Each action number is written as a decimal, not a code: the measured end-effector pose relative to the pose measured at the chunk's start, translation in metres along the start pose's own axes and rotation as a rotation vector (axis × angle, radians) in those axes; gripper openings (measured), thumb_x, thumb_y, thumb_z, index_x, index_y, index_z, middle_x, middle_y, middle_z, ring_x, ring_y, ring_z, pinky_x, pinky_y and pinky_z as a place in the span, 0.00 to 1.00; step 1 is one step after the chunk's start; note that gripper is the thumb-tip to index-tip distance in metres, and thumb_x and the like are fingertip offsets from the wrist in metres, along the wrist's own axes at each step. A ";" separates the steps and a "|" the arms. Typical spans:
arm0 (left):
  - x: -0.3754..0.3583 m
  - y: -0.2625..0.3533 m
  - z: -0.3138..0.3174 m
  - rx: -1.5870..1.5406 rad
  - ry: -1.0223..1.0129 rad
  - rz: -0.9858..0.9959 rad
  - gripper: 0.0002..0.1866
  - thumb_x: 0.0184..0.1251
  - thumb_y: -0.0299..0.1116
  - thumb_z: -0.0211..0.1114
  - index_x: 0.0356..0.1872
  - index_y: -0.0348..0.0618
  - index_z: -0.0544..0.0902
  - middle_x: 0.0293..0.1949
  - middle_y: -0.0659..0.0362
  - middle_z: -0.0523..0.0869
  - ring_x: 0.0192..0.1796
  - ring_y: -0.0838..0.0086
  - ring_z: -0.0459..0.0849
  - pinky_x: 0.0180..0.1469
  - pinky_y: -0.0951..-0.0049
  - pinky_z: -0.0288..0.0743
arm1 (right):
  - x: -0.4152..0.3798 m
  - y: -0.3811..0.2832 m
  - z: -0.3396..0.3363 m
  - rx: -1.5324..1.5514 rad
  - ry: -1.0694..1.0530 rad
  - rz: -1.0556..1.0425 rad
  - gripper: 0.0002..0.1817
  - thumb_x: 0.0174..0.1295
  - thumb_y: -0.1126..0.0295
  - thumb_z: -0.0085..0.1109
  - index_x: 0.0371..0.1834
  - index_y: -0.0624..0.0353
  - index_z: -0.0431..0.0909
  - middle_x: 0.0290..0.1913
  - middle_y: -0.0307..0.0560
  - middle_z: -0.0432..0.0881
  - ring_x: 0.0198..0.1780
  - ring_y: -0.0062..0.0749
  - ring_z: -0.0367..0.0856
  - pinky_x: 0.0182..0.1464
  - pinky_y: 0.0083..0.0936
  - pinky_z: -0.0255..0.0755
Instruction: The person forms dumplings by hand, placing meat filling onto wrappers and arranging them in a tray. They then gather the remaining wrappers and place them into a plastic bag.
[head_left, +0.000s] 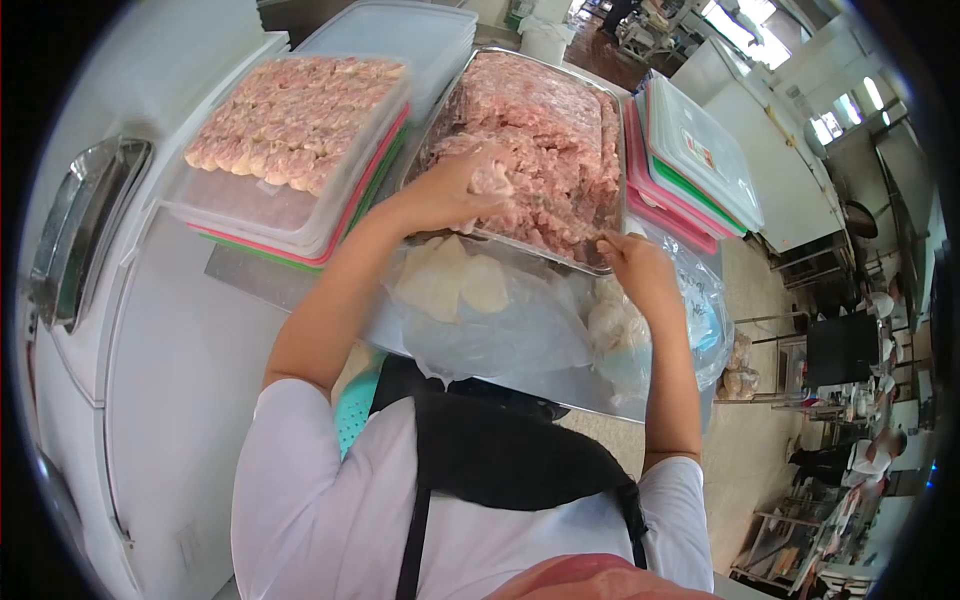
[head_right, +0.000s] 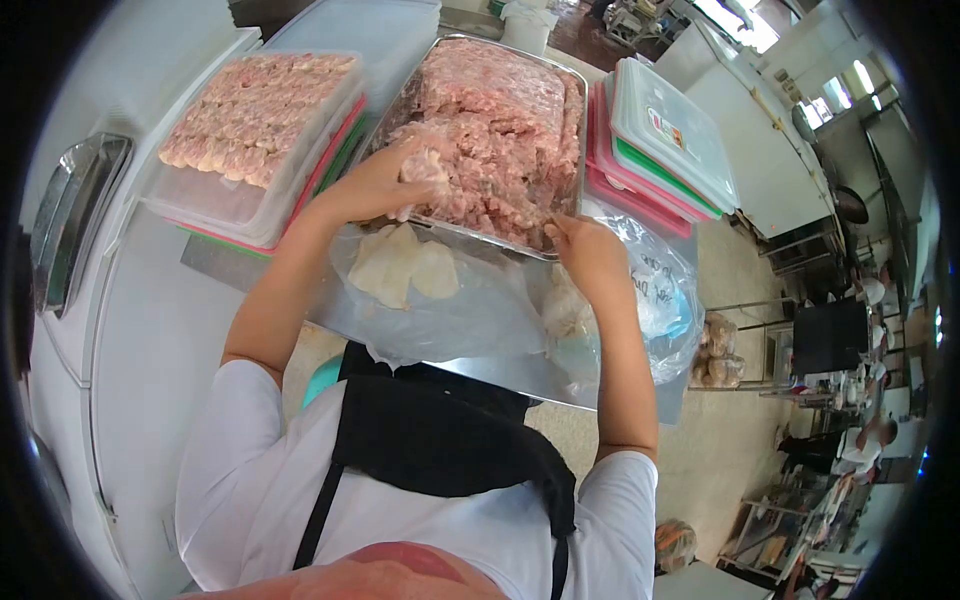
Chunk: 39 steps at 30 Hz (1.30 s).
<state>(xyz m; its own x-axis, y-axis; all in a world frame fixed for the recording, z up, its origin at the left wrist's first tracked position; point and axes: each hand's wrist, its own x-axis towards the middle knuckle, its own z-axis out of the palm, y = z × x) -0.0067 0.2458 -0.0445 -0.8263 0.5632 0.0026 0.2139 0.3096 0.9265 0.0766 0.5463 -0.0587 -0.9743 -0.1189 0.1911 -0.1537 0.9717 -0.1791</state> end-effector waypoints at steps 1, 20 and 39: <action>0.002 -0.003 0.000 0.096 0.090 0.196 0.29 0.53 0.42 0.72 0.56 0.42 0.77 0.45 0.47 0.85 0.45 0.60 0.84 0.50 0.64 0.75 | -0.001 -0.002 -0.013 0.053 -0.001 0.011 0.17 0.65 0.60 0.56 0.51 0.57 0.81 0.38 0.58 0.83 0.41 0.51 0.82 0.42 0.38 0.75; 0.012 -0.015 -0.002 0.344 0.129 0.303 0.34 0.51 0.45 0.74 0.56 0.34 0.77 0.55 0.41 0.78 0.57 0.57 0.78 0.60 0.63 0.69 | 0.001 -0.051 -0.065 0.213 0.051 -0.064 0.16 0.65 0.64 0.60 0.50 0.63 0.81 0.45 0.58 0.83 0.43 0.51 0.83 0.47 0.31 0.74; -0.156 -0.034 -0.197 0.819 0.897 -0.132 0.28 0.53 0.37 0.70 0.57 0.42 0.77 0.41 0.55 0.85 0.37 0.70 0.83 0.42 0.70 0.77 | 0.051 -0.003 0.059 1.234 -0.173 0.362 0.16 0.70 0.61 0.56 0.55 0.58 0.79 0.21 0.28 0.68 0.15 0.11 0.58 0.16 0.12 0.49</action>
<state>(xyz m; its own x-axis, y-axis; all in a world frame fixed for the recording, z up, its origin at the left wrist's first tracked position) 0.0117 -0.0037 -0.0022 -0.8634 -0.1373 0.4854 0.0986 0.8978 0.4293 0.0179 0.5254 -0.1051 -0.9864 -0.0053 -0.1644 0.1621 0.1364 -0.9773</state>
